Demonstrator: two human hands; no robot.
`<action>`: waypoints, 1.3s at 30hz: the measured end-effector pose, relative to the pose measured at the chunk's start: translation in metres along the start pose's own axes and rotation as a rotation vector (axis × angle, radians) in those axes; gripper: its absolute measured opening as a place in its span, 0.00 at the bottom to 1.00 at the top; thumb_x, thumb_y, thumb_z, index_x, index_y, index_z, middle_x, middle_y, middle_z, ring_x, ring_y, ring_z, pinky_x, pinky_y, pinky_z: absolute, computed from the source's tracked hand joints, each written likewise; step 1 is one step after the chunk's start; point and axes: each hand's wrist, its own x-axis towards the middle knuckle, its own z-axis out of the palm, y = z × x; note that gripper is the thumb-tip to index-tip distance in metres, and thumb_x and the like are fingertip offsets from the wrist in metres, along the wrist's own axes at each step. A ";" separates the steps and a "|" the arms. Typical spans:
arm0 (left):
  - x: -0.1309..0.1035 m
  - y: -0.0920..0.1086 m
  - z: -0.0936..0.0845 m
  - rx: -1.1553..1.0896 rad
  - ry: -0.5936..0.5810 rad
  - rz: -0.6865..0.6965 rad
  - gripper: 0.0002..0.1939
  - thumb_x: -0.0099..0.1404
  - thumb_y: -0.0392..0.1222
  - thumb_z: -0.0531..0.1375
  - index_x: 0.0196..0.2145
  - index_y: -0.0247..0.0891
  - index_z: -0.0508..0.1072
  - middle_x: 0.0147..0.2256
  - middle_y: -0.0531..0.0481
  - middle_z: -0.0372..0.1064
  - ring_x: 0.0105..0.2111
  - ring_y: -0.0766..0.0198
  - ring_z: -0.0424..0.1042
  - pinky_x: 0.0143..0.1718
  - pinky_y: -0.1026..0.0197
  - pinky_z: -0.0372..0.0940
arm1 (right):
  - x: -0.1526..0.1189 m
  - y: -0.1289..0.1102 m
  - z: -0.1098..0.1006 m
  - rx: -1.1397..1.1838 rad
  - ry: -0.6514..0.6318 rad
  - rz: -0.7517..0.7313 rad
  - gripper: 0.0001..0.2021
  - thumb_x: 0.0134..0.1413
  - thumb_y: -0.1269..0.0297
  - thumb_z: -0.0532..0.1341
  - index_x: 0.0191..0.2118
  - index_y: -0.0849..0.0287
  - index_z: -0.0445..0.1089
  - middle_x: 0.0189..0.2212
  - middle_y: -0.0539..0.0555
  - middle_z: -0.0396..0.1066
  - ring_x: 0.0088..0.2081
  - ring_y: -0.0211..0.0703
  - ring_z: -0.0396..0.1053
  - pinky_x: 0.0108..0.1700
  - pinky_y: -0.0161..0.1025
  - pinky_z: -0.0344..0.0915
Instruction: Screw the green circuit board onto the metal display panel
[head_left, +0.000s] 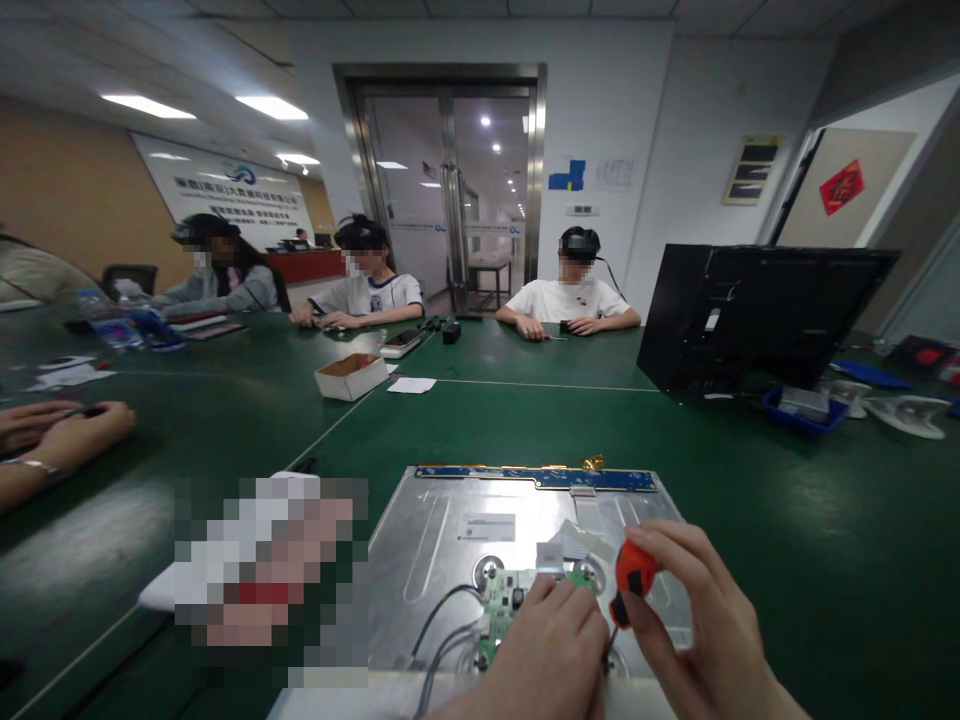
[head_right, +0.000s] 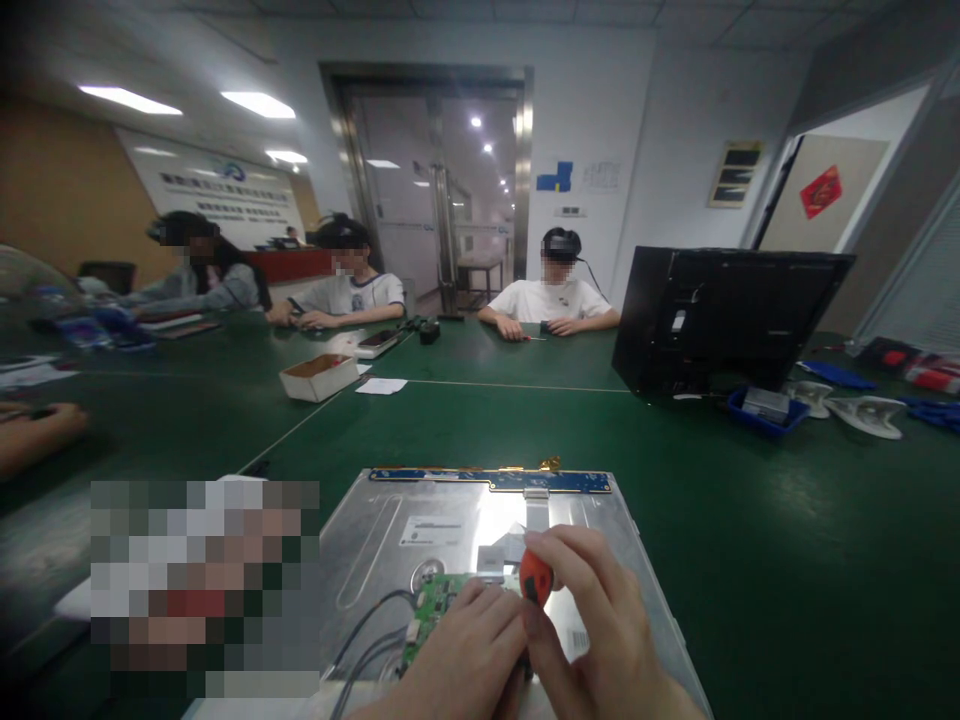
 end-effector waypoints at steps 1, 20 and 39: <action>0.000 0.000 0.000 0.004 -0.008 0.000 0.08 0.63 0.42 0.62 0.36 0.36 0.67 0.36 0.49 0.70 0.36 0.58 0.67 0.39 0.55 0.58 | -0.002 0.001 0.000 0.007 0.001 0.015 0.19 0.58 0.74 0.55 0.55 0.61 0.62 0.44 0.58 0.67 0.44 0.43 0.69 0.42 0.38 0.70; -0.001 0.000 0.004 -0.012 0.031 -0.004 0.08 0.63 0.41 0.62 0.35 0.36 0.67 0.35 0.49 0.69 0.36 0.57 0.67 0.39 0.55 0.57 | -0.005 0.003 -0.001 -0.017 -0.015 -0.001 0.19 0.59 0.73 0.55 0.56 0.60 0.63 0.42 0.58 0.71 0.42 0.45 0.73 0.40 0.39 0.73; -0.001 0.000 0.002 -0.005 0.026 -0.001 0.09 0.63 0.42 0.62 0.36 0.36 0.66 0.36 0.48 0.69 0.37 0.57 0.67 0.39 0.55 0.57 | -0.006 0.003 -0.002 -0.043 -0.047 0.012 0.21 0.61 0.74 0.53 0.59 0.57 0.63 0.46 0.60 0.71 0.45 0.47 0.74 0.40 0.40 0.74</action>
